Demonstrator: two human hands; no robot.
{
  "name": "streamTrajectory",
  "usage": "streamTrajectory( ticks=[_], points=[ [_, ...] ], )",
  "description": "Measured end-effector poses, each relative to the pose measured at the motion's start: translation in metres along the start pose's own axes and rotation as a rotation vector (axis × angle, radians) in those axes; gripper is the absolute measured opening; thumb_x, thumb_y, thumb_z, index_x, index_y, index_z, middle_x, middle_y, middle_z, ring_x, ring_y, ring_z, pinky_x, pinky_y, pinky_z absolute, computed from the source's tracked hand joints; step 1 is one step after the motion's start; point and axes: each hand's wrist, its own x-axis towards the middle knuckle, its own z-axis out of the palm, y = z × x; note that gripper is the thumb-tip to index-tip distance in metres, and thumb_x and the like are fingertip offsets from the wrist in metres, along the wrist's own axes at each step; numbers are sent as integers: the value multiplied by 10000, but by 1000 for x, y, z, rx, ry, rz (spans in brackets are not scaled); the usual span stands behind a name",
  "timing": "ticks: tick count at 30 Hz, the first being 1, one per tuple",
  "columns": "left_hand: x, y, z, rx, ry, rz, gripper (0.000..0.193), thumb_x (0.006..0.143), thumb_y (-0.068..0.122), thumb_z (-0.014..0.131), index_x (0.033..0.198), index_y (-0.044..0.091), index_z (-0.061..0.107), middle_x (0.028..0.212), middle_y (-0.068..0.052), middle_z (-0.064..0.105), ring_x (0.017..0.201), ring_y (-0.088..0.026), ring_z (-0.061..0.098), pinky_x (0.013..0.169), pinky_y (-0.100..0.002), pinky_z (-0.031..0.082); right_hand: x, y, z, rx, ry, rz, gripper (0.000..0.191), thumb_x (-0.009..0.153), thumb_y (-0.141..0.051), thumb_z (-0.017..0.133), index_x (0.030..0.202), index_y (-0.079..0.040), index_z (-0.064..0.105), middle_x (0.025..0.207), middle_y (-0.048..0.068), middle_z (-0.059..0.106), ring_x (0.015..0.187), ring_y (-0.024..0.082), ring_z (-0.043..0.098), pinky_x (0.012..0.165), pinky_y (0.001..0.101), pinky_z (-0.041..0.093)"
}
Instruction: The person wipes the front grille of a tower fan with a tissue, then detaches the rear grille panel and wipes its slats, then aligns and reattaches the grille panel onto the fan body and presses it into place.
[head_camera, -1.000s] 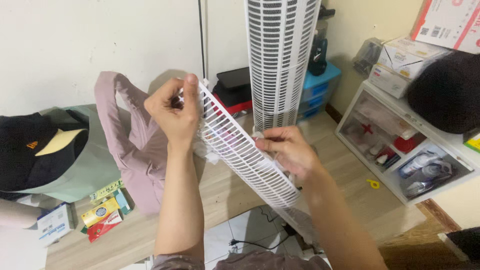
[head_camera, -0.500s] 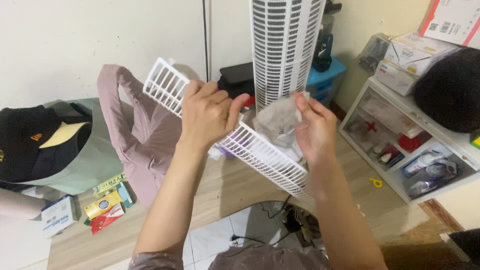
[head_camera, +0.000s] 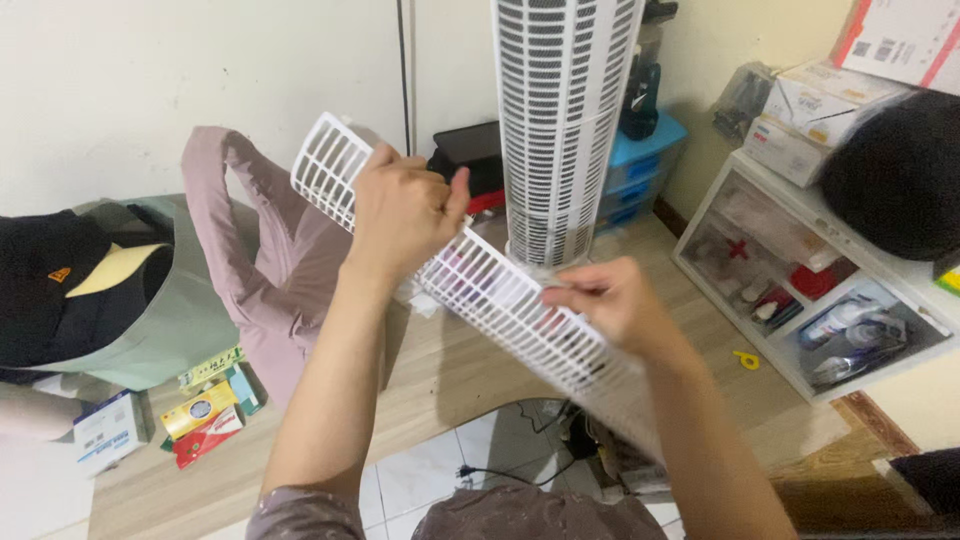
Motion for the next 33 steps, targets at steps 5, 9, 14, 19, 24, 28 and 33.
streamTrajectory(
  ticks=[5,9,14,19,24,28,33],
  points=[
    [-11,-7,2,152,6,-142,528,1001,265,680,504,93,642,512,-115,576,459,-289,502,659,-410,400,7,10,-33,136,710,237,80,975,-31,723,962,29,774,847,114,731,685,152,592,608,289,492],
    [-30,-10,-5,290,-45,-282,564,1026,279,654,499,77,649,476,-158,553,423,-333,491,626,-422,409,-17,-5,-55,-41,735,-275,105,1075,-72,676,1136,-5,727,986,61,738,868,135,690,827,237,578],
    [-54,12,13,226,-111,-608,530,1002,355,608,586,42,712,576,-215,625,543,-413,589,674,-481,467,-27,-10,51,-770,493,-560,415,862,8,587,1265,-59,660,1156,168,639,1172,334,590,1017,486,463],
    [-83,20,21,-3,-375,-946,551,961,486,549,717,38,759,702,-245,678,745,-467,665,714,-534,515,-24,15,83,-1037,438,-673,268,846,-22,576,1070,-115,692,1118,94,718,1232,394,616,1085,545,416],
    [-108,18,15,-84,-387,-1099,593,966,511,526,666,48,740,630,-231,659,682,-439,683,699,-532,523,-38,22,21,-1049,632,-446,170,968,-52,550,848,-3,661,859,147,642,798,310,606,745,476,506],
    [-111,46,33,-46,-265,-926,560,962,484,555,642,67,747,609,-223,625,638,-441,650,639,-536,509,-33,21,73,-924,497,-610,118,952,-80,560,909,-24,654,992,178,686,985,326,694,806,396,564],
    [-114,56,13,77,-185,-829,557,986,383,624,566,24,692,561,-206,600,541,-408,579,709,-471,485,-43,23,31,-985,279,-587,168,943,-96,543,983,-4,678,1023,184,701,944,335,668,861,448,526]
  ],
)
